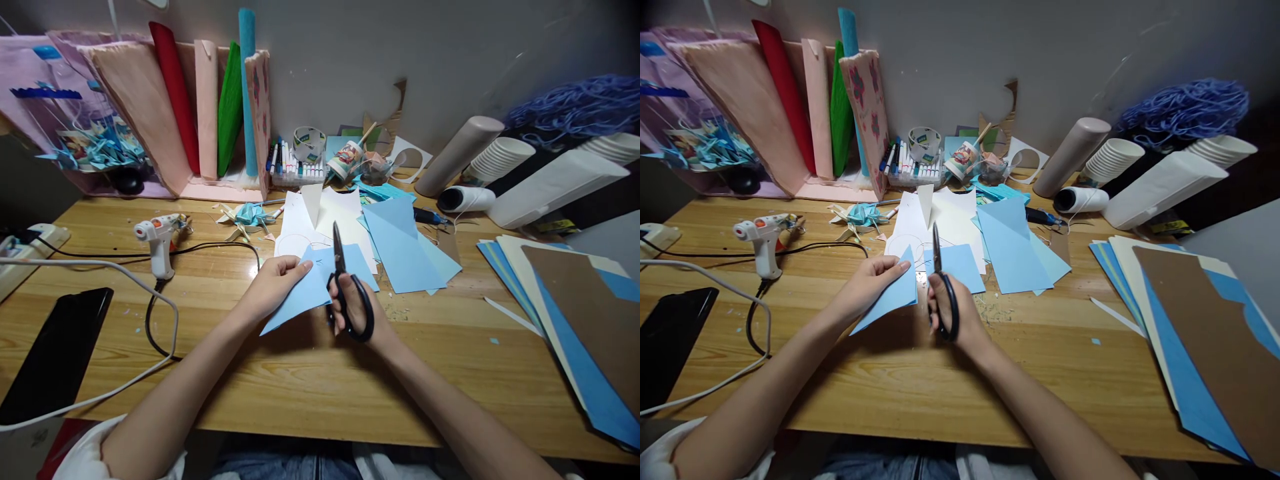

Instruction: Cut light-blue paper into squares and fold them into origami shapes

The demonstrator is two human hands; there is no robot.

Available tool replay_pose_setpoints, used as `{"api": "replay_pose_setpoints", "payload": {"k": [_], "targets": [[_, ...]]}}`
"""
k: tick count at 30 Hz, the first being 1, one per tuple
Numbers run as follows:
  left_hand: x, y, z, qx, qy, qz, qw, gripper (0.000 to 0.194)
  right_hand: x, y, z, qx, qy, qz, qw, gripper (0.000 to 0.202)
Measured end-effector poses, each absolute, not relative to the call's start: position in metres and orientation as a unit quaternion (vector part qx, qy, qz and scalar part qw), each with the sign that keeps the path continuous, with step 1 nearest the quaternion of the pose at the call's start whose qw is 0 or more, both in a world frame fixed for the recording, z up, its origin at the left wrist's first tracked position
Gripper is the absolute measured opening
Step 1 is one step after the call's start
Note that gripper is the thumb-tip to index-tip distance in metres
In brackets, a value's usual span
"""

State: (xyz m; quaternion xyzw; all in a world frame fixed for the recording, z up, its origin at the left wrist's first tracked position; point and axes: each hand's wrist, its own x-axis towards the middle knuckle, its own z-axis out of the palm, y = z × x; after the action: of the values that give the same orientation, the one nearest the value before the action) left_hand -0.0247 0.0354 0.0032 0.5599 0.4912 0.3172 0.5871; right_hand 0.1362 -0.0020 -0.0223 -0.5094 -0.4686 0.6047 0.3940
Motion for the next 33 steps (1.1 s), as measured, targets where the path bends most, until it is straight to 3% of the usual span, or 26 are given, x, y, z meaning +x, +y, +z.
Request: {"api": "replay_pose_setpoints", "payload": {"k": [3, 8, 12, 17, 20, 23, 26, 33], "targets": [[-0.023, 0.036, -0.006, 0.586, 0.536, 0.329, 0.511, 0.037, 0.161, 0.018, -0.014, -0.601, -0.532, 0.472, 0.366, 0.042], [-0.020, 0.038, -0.016, 0.573, 0.570, 0.359, 0.467, 0.038, 0.197, 0.040, -0.016, -0.727, -0.622, 0.127, 0.262, 0.023], [-0.018, 0.038, -0.019, 0.556, 0.571, 0.382, 0.468, 0.039, 0.208, 0.045, -0.024, -0.758, -0.614, 0.044, 0.214, 0.021], [-0.016, 0.035, -0.022, 0.517, 0.563, 0.378, 0.522, 0.028, 0.207, 0.045, -0.026, -0.758, -0.619, 0.028, 0.205, 0.022], [-0.015, 0.033, -0.025, 0.504, 0.537, 0.395, 0.549, 0.028, 0.199, 0.041, -0.021, -0.719, -0.636, 0.012, 0.280, 0.020], [-0.013, 0.032, -0.028, 0.511, 0.527, 0.409, 0.543, 0.029, 0.185, 0.035, -0.014, -0.612, -0.672, 0.154, 0.388, 0.016], [-0.011, 0.031, -0.028, 0.502, 0.508, 0.424, 0.557, 0.030, 0.169, 0.028, -0.013, -0.551, -0.656, 0.295, 0.424, 0.016], [-0.008, 0.028, -0.027, 0.478, 0.472, 0.419, 0.611, 0.032, 0.157, 0.021, -0.017, -0.545, -0.610, 0.373, 0.438, 0.016]]}}
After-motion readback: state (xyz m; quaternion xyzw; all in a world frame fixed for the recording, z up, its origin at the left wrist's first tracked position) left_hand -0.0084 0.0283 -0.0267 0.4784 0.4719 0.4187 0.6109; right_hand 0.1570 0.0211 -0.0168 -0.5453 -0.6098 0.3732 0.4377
